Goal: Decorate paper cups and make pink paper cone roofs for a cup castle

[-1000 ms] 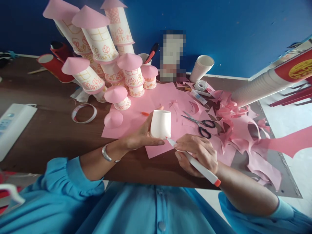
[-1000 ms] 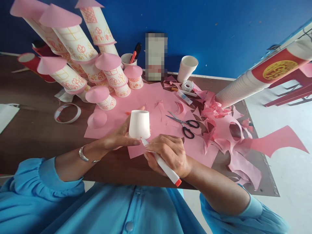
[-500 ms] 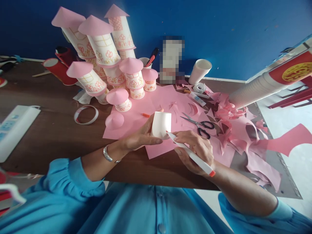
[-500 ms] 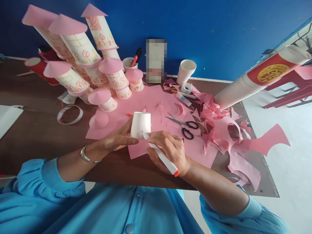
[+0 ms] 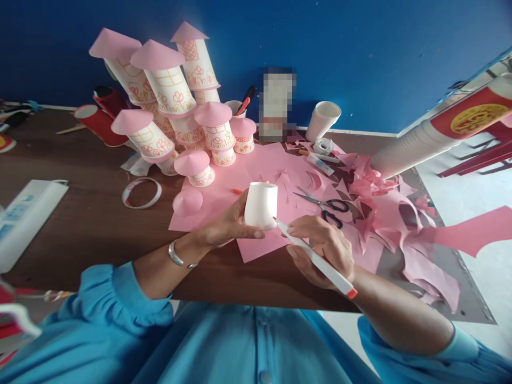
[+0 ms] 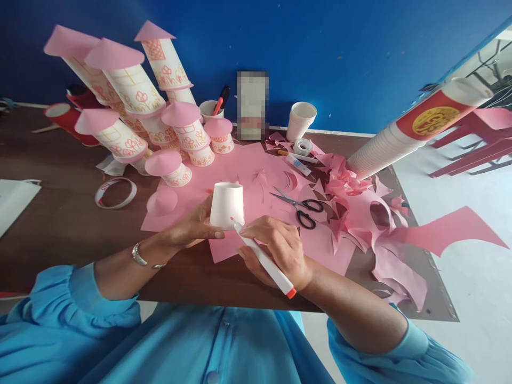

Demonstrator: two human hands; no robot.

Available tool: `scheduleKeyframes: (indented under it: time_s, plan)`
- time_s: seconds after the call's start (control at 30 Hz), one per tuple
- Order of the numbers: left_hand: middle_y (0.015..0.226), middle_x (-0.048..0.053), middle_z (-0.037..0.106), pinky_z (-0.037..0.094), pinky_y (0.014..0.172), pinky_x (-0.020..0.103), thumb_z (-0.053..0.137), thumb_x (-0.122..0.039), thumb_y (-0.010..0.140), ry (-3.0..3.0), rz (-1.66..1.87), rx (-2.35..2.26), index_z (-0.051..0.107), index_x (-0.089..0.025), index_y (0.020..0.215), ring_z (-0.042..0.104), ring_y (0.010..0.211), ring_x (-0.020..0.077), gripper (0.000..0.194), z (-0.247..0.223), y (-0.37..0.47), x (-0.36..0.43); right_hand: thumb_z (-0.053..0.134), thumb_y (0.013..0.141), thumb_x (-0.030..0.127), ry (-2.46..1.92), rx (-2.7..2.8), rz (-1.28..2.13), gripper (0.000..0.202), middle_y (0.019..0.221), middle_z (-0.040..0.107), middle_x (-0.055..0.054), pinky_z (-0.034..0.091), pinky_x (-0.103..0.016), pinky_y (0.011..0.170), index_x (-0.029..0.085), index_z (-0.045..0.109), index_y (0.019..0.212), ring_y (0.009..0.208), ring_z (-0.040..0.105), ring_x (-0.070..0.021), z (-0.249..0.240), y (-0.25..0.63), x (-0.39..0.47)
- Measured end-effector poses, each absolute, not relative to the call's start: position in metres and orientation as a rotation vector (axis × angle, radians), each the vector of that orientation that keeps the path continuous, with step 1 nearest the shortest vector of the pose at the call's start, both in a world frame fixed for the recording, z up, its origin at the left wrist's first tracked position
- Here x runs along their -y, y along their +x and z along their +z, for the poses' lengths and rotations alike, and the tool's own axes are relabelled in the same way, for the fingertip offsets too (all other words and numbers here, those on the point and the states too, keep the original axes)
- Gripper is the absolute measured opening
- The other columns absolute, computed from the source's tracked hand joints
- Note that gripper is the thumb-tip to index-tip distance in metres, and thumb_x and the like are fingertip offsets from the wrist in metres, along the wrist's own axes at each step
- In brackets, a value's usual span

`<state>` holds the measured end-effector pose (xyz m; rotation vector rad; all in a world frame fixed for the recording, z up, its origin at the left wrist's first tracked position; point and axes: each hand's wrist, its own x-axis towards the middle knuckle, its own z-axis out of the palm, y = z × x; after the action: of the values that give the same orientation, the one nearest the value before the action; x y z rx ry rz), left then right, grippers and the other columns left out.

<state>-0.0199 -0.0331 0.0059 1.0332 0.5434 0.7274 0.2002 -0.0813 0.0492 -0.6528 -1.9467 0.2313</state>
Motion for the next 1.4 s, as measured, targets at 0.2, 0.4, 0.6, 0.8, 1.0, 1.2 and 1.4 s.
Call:
scheduleKeyframes:
  time_s: [0.2, 0.4, 0.6, 0.8, 1.0, 1.2, 1.4]
  plan:
    - [0.115, 0.005, 0.062, 0.049, 0.090, 0.036, 0.090, -0.024, 0.072, 1.036, 0.694, -0.545, 0.042, -0.033, 0.150, 0.059, 0.107, 0.0230, 0.092, 0.007, -0.020, 0.033, 0.062, 0.089, 0.007, -0.690, 1.970, 0.214, 0.020, 0.074, 0.070, -0.003, 0.059, -0.026, 0.057, 0.018, 0.061, 0.105, 0.062, 0.070, -0.0160, 0.049, 0.200, 0.081]
    - [0.114, 0.005, 0.060, 0.048, 0.086, 0.035, 0.092, -0.027, 0.069, 1.068, 0.681, -0.615, 0.042, -0.029, 0.147, 0.058, 0.101, 0.0208, 0.093, 0.014, -0.016, 0.034, 0.063, 0.087, 0.005, -0.672, 1.958, 0.236, 0.021, 0.071, 0.069, -0.001, 0.057, -0.024, 0.055, 0.018, 0.062, 0.103, 0.058, 0.069, -0.0145, 0.048, 0.198, 0.081]
    - [0.111, 0.005, 0.059, 0.049, 0.082, 0.033, 0.092, -0.028, 0.069, 1.106, 0.680, -0.621, 0.042, -0.028, 0.147, 0.057, 0.100, 0.0211, 0.092, 0.009, -0.017, 0.034, 0.062, 0.085, 0.004, -0.675, 1.957, 0.224, 0.020, 0.069, 0.068, 0.000, 0.056, -0.025, 0.053, 0.018, 0.062, 0.099, 0.056, 0.068, -0.0144, 0.044, 0.197, 0.082]
    - [0.115, 0.006, 0.058, 0.050, 0.084, 0.033, 0.093, -0.027, 0.070, 1.133, 0.689, -0.605, 0.044, -0.029, 0.148, 0.057, 0.101, 0.0205, 0.092, 0.005, -0.019, 0.033, 0.063, 0.085, 0.003, -0.623, 2.005, 0.183, 0.021, 0.069, 0.069, 0.000, 0.057, -0.025, 0.055, 0.018, 0.060, 0.099, 0.056, 0.068, -0.0146, 0.043, 0.196, 0.082]
    - [0.112, 0.006, 0.061, 0.050, 0.083, 0.034, 0.092, -0.029, 0.071, 1.144, 0.675, -0.615, 0.044, -0.029, 0.148, 0.058, 0.098, 0.0206, 0.091, 0.008, -0.019, 0.034, 0.061, 0.086, 0.003, -0.596, 2.047, 0.183, 0.018, 0.068, 0.069, -0.001, 0.058, -0.026, 0.053, 0.016, 0.060, 0.099, 0.056, 0.069, -0.0155, 0.045, 0.196, 0.082]
    - [0.110, 0.006, 0.061, 0.050, 0.081, 0.033, 0.092, -0.029, 0.071, 1.138, 0.661, -0.610, 0.045, -0.028, 0.146, 0.058, 0.096, 0.0201, 0.088, 0.009, -0.019, 0.034, 0.060, 0.089, 0.006, -0.615, 2.052, 0.185, 0.017, 0.068, 0.069, 0.001, 0.058, -0.026, 0.053, 0.019, 0.059, 0.100, 0.057, 0.068, -0.0139, 0.044, 0.196, 0.082]
    - [0.109, 0.006, 0.062, 0.050, 0.081, 0.032, 0.092, -0.029, 0.071, 1.124, 0.655, -0.589, 0.045, -0.027, 0.146, 0.058, 0.096, 0.0199, 0.088, 0.009, -0.019, 0.033, 0.062, 0.085, 0.003, -0.627, 2.044, 0.194, 0.021, 0.069, 0.069, 0.000, 0.058, -0.026, 0.054, 0.018, 0.059, 0.098, 0.057, 0.070, -0.0150, 0.043, 0.197, 0.082]
